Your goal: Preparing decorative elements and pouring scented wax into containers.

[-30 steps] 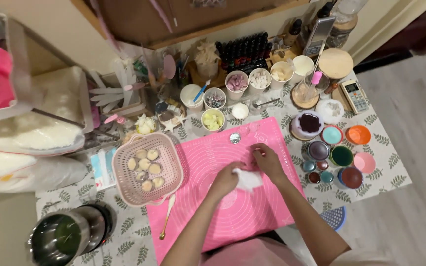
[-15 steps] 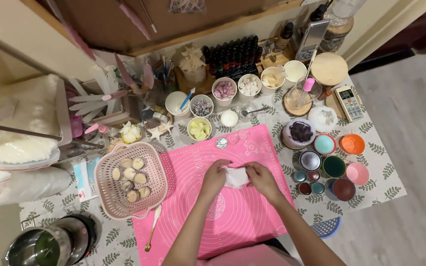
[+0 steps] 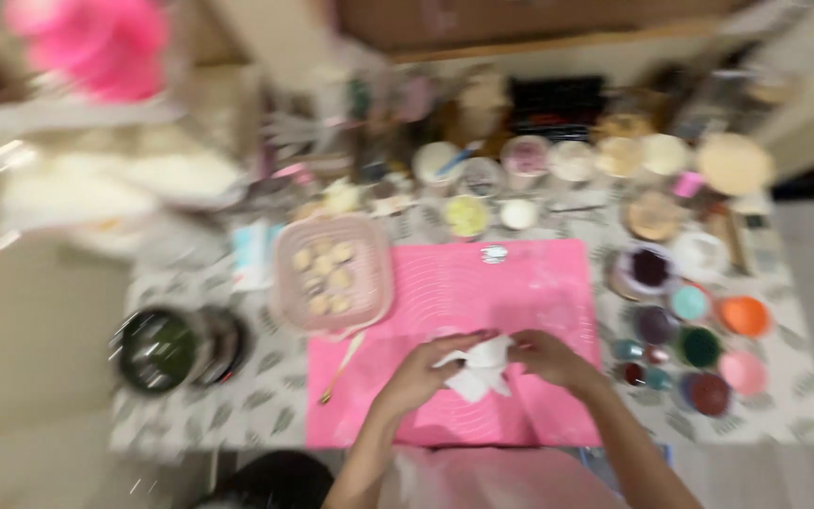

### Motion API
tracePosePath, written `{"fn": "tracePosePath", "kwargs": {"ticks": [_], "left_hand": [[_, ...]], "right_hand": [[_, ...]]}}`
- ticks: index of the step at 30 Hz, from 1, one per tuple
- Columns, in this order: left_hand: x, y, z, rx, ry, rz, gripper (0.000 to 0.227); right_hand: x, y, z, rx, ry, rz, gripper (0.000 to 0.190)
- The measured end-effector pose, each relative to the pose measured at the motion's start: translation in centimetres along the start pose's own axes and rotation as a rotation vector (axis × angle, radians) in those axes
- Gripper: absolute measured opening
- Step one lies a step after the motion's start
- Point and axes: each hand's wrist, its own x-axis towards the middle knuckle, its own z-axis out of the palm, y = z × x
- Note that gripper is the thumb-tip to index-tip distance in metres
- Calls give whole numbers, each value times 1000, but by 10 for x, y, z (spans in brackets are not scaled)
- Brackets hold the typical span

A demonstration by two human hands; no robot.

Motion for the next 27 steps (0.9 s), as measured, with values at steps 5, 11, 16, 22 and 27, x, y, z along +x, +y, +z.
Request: {"fn": "tracePosePath", "kwargs": {"ticks": [5, 11, 16, 22, 27], "left_hand": [[-40, 38, -5, -170, 56, -48, 66], [-76, -15, -11, -280, 158, 61, 62], [-109, 14, -24, -927, 285, -57, 73], [-138, 27, -53, -848, 321, 221, 87], [-151, 76, -75, -219, 452, 308, 89]], "right_hand": [[-37, -52, 29, 298, -76, -174, 43], [-54, -114, 103, 125, -44, -320, 39], [-76, -150, 166, -120, 403, -591, 21], [-93, -186, 229, -209, 230, -740, 20], [-75, -176, 252, 564, -92, -400, 23]]}}
